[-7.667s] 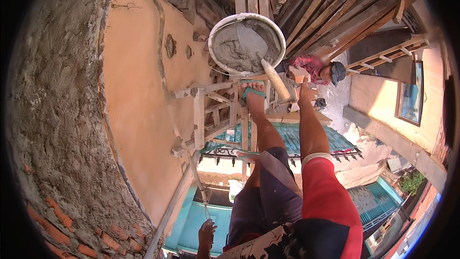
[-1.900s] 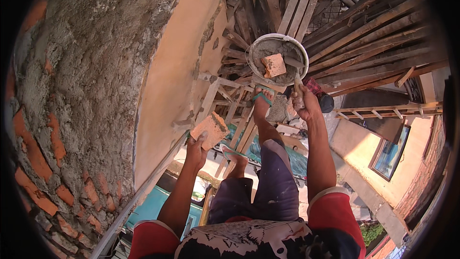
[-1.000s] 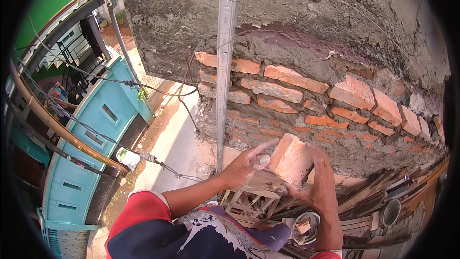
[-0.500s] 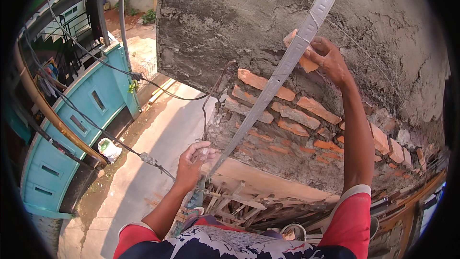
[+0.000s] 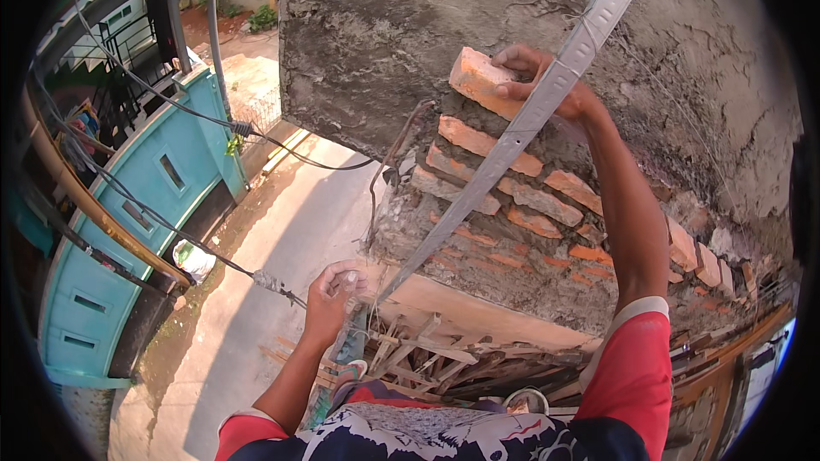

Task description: The person is building a brick wall on a construction site. They scoop mortar from a bucket using a trowel, apply it to the wall, and place bricks one by one. The person uses a metal level to ensure the bricks are aligned correctly and taps them into place.

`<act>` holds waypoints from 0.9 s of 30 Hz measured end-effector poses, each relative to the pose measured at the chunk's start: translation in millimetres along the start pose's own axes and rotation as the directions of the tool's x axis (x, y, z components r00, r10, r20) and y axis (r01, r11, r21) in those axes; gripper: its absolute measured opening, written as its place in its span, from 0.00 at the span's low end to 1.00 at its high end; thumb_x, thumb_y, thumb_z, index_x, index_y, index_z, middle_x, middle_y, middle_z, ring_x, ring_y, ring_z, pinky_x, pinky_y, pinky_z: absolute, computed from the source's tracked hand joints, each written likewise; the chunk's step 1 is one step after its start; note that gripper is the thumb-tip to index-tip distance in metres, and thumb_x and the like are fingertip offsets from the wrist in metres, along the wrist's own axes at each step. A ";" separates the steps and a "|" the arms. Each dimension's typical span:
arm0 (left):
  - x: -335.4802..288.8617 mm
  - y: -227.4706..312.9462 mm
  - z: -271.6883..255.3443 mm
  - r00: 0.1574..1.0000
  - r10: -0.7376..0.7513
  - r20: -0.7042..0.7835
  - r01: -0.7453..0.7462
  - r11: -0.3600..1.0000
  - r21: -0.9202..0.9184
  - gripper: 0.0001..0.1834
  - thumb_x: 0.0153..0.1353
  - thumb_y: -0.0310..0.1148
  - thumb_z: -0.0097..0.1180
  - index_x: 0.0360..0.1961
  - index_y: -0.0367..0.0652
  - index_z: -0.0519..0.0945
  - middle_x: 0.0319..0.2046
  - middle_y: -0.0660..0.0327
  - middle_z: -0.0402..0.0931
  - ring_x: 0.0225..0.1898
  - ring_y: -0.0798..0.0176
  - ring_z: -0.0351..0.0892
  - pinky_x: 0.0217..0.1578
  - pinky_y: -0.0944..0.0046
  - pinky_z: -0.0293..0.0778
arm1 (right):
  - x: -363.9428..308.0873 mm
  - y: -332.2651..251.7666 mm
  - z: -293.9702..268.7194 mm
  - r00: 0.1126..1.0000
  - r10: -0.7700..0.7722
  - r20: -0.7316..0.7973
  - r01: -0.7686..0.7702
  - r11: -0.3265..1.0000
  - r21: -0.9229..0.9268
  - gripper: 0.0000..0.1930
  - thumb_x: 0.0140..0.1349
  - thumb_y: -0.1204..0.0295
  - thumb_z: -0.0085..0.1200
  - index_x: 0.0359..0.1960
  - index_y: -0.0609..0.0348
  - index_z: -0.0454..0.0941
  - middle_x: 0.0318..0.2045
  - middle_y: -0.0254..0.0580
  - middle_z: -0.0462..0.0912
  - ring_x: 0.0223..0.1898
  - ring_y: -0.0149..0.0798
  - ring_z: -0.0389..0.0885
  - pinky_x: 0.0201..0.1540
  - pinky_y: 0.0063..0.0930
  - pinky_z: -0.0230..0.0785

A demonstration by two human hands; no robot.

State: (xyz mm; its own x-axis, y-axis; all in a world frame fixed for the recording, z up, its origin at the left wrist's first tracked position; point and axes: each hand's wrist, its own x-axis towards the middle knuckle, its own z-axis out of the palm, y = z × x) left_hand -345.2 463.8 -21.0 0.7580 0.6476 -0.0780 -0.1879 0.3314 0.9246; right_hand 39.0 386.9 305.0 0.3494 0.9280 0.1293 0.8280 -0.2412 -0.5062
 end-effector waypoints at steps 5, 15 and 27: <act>54.3 42.0 12.8 0.975 0.198 0.100 -0.209 0.971 0.116 0.15 0.73 0.25 0.55 0.58 0.35 0.77 0.48 0.52 0.82 0.50 0.59 0.84 0.56 0.57 0.81 | -7.4 -5.4 6.6 1.000 0.016 -0.013 -0.014 0.992 0.125 0.28 0.58 0.51 0.73 0.53 0.52 0.76 0.59 0.44 0.80 0.68 0.48 0.72 0.69 0.48 0.64; 162.0 155.8 82.0 0.759 0.579 0.299 -0.650 0.645 0.401 0.24 0.74 0.39 0.58 0.66 0.40 0.76 0.60 0.53 0.79 0.65 0.58 0.75 0.67 0.57 0.67 | 1.2 -7.4 5.9 0.999 0.002 0.045 -0.005 0.997 0.076 0.31 0.58 0.52 0.74 0.57 0.53 0.77 0.60 0.48 0.81 0.64 0.48 0.76 0.69 0.52 0.64; 181.6 160.4 126.6 0.719 0.573 0.394 -0.695 0.584 0.418 0.25 0.74 0.39 0.58 0.69 0.46 0.75 0.66 0.49 0.75 0.70 0.55 0.71 0.69 0.55 0.64 | 0.4 9.4 5.0 0.999 -0.045 0.022 0.047 0.997 -0.066 0.35 0.59 0.42 0.68 0.59 0.53 0.76 0.61 0.49 0.79 0.66 0.51 0.74 0.72 0.52 0.65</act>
State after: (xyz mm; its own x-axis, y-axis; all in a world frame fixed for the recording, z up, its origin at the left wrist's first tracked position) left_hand -158.6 547.7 160.3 0.6828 0.3853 0.6207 -0.3756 -0.5436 0.7506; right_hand 44.8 386.4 296.0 0.3019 0.9440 0.1333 0.8703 -0.2158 -0.4426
